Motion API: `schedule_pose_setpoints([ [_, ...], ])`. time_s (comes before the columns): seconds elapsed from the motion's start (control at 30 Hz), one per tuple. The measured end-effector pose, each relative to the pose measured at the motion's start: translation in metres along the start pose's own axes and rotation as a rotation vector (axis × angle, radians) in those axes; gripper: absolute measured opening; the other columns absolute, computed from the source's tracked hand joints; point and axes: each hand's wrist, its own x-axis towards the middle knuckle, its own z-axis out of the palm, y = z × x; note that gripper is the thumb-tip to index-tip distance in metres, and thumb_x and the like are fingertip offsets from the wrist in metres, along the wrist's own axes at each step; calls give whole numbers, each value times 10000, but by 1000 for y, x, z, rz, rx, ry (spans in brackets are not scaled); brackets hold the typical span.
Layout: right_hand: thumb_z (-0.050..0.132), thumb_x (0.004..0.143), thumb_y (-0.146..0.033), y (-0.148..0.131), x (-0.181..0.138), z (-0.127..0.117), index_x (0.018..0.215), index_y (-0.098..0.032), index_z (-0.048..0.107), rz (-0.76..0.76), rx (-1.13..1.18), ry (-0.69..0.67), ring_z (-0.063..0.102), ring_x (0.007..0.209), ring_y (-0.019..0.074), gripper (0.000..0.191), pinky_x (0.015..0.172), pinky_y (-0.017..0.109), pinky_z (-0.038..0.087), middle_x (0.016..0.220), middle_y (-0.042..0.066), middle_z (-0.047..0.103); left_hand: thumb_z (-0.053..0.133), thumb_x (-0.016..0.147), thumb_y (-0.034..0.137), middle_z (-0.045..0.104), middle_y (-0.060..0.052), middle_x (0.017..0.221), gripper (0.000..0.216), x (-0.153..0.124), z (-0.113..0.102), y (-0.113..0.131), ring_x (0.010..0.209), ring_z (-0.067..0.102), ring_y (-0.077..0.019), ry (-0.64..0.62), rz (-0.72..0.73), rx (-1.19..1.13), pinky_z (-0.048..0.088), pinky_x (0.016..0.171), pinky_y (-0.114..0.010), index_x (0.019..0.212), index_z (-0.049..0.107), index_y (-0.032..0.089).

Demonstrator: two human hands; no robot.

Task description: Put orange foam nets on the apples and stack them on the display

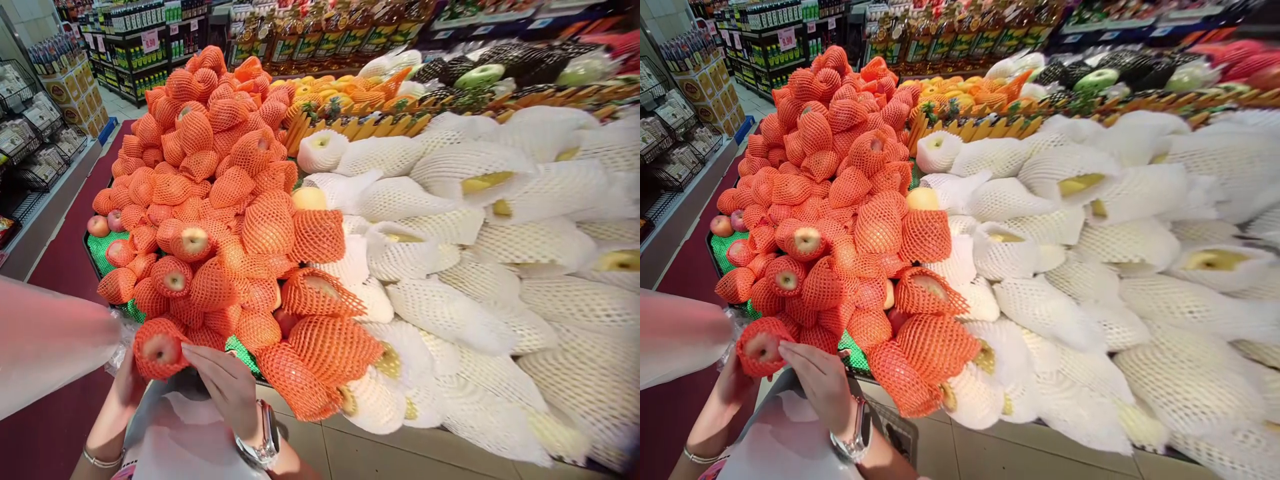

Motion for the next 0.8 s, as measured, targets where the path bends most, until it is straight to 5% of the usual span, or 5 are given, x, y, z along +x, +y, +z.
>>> schedule_pose_setpoints([
  [0.13,654,929,-182,1,3,2,1380,-292,560,72,-9,35,662,1116,200,474,980,357,575,1160,49,735,746,798,550,800,-55,975,425,0,-2,2,881,741,-262,72,90,-33,592,858,-374,1031,776,196],
  [0.27,825,751,-446,5,-4,33,1587,-274,184,342,233,-94,427,1434,309,1067,1160,515,415,1560,189,403,724,784,631,717,-108,1281,618,-12,4,3,1270,605,-315,73,126,-35,512,1055,-398,1195,718,169],
  [0.4,915,652,-388,10,-13,71,1596,-288,-23,464,389,-108,337,1485,327,1336,1193,544,344,1606,217,293,838,706,534,721,-88,1280,538,-25,16,3,1279,603,-324,94,190,-22,501,1077,-402,1124,752,206],
  [0.6,876,716,-362,22,-17,94,1568,-293,117,401,356,-109,356,1472,318,1143,1212,534,327,1560,184,363,718,846,491,787,-82,1098,386,-28,21,2,1088,713,-279,228,131,-126,560,968,-364,1070,766,180],
  [0.8,678,912,-358,25,-15,86,1566,-283,112,233,335,-205,379,1460,291,869,1201,498,368,1554,166,374,640,900,486,770,-81,1166,382,-28,-3,3,1185,671,-289,164,78,-215,544,980,-367,1144,745,211],
])
